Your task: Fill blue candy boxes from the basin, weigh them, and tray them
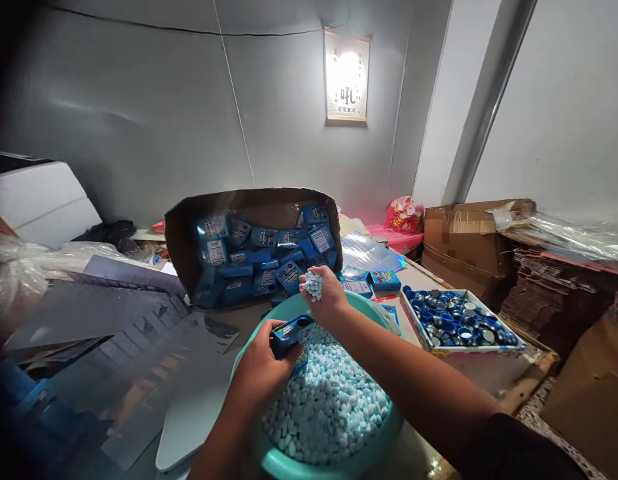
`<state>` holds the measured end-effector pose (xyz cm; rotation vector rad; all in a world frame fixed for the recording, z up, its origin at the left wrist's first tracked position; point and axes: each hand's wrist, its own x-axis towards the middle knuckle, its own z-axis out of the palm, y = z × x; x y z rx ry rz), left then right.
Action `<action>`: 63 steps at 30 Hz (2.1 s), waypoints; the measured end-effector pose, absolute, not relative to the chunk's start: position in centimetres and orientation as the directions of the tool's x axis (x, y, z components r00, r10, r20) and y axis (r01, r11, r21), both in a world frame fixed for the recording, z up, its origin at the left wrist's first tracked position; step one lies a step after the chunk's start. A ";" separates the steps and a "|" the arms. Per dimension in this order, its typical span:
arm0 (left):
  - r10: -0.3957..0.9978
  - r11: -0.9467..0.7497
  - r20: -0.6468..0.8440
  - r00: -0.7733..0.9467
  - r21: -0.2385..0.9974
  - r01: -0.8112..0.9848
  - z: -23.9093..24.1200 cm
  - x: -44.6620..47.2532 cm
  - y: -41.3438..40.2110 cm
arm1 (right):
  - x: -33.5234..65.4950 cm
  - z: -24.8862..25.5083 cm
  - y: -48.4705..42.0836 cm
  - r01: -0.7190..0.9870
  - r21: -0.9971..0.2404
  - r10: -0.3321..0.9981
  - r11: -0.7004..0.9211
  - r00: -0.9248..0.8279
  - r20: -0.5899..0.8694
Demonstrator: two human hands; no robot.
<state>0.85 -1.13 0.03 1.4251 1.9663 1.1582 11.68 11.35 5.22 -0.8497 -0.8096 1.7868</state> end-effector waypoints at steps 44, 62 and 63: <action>0.967 -0.063 0.221 -0.128 0.693 0.718 -0.1 1.3 -1.4 | 11.8 3.7 9.4 -0.555 -0.776 0.945 -0.300 -0.284 -0.163; 0.945 0.049 0.233 -0.231 0.595 0.802 0.5 1.7 -1.8 | 11.7 3.4 9.1 -0.525 -0.813 0.944 -0.254 -0.319 -0.089; 0.945 0.046 0.234 -0.227 0.594 0.803 0.5 1.7 -1.8 | 11.7 3.4 9.1 -0.520 -0.816 0.944 -0.253 -0.318 -0.090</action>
